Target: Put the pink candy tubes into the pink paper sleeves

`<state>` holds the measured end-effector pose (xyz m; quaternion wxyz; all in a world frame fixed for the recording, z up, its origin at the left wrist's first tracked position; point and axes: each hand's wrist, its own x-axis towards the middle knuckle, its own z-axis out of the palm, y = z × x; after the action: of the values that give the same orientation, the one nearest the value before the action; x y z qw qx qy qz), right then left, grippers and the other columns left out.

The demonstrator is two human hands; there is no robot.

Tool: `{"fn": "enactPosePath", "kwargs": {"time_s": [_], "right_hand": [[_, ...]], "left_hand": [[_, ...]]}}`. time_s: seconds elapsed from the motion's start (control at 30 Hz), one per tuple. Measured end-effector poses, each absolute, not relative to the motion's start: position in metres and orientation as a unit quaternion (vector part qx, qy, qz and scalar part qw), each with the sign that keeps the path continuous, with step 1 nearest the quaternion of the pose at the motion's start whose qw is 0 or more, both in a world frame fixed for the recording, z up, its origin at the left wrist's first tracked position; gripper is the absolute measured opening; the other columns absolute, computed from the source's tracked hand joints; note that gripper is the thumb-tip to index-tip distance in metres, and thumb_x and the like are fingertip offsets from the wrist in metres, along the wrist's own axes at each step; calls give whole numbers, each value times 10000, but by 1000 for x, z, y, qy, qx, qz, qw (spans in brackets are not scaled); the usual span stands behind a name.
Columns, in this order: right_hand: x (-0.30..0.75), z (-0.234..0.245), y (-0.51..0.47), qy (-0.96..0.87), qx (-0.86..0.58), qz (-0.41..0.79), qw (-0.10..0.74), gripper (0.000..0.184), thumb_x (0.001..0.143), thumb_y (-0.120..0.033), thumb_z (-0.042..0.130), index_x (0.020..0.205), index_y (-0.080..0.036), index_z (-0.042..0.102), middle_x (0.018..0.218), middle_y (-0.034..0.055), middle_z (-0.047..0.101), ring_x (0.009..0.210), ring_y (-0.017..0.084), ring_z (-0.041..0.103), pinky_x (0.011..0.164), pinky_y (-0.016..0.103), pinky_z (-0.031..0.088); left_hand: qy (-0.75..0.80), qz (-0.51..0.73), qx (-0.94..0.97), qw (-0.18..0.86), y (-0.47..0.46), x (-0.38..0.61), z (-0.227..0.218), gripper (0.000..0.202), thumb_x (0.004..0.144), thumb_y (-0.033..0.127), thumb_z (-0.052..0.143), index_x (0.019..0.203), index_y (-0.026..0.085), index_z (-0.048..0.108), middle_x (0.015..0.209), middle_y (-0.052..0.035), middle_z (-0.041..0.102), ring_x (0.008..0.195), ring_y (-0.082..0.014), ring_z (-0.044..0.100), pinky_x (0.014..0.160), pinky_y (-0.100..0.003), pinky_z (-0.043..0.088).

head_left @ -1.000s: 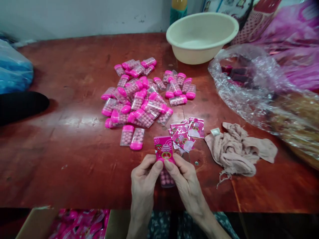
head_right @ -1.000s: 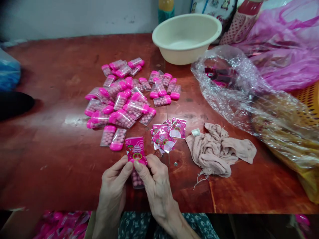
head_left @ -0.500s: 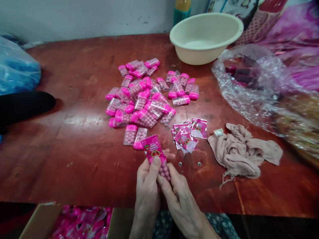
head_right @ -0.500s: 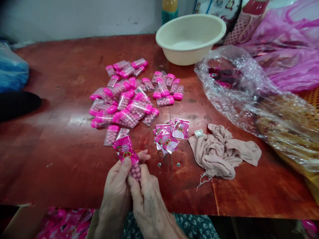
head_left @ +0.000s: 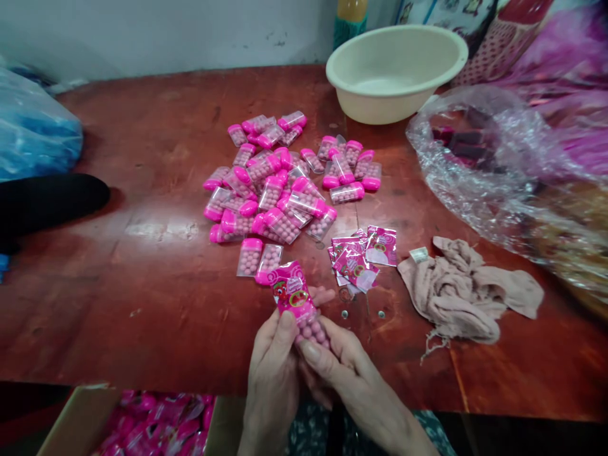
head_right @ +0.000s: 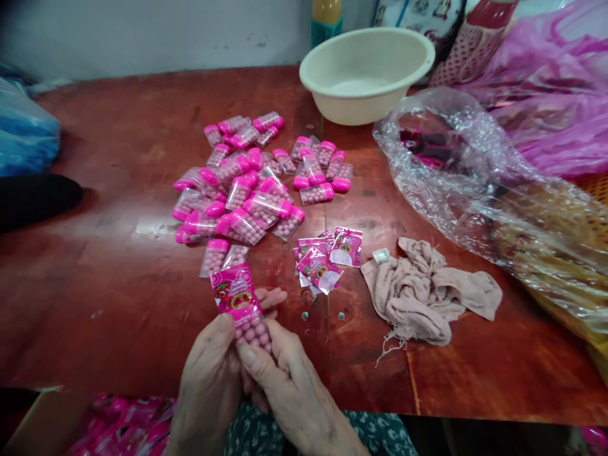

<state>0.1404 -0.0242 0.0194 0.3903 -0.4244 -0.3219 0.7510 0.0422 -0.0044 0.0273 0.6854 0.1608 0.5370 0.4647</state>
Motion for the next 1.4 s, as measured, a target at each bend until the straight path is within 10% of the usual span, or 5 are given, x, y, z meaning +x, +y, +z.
{"fn": "enactPosePath", "kwargs": {"time_s": [0.13, 0.3, 0.7, 1.03, 1.4], "right_hand": [[132, 9, -34, -366, -528, 660, 390, 333, 878, -397, 522, 1176, -260, 580, 1036, 41, 610, 1005, 199, 548, 861, 292, 447], [128, -7, -47, -378, -583, 608, 385, 404, 862, -369, 545, 1255, -280, 536, 1006, 34, 656, 963, 208, 610, 850, 278, 475], [178, 35, 19, -522, -539, 496, 436, 185, 897, -345, 508, 923, -221, 642, 821, 11, 607, 758, 155, 569, 695, 276, 441], [184, 12, 34, -488, -435, 578, 488, 147, 795, -361, 646, 764, -219, 667, 1011, 32, 566, 986, 203, 536, 851, 332, 416], [188, 1, 30, -451, -414, 605, 509, 229, 783, -286, 659, 596, -181, 580, 1011, 31, 546, 979, 183, 522, 888, 320, 385]], "left_hand": [[572, 452, 189, 657, -8, 46, 23, 362, 837, 408, 514, 935, 129, 722, 1091, -126, 685, 1062, -248, 588, 936, -325, 430], [589, 423, 198, 660, -14, 47, 18, 403, 862, 424, 460, 912, 124, 724, 1152, -118, 660, 1169, -239, 513, 1038, -317, 310], [482, 352, 181, 782, -17, 38, 16, 371, 809, 477, 514, 749, 116, 577, 520, -60, 636, 326, -128, 535, 336, -204, 385], [469, 283, 181, 817, -16, 36, 13, 594, 844, 559, 403, 469, 115, 523, 302, 5, 407, 226, -36, 307, 278, -163, 156], [433, 228, 158, 858, -13, 22, 2, 468, 812, 533, 494, 709, 93, 616, 325, 8, 476, 219, -51, 320, 256, -158, 181]]}}
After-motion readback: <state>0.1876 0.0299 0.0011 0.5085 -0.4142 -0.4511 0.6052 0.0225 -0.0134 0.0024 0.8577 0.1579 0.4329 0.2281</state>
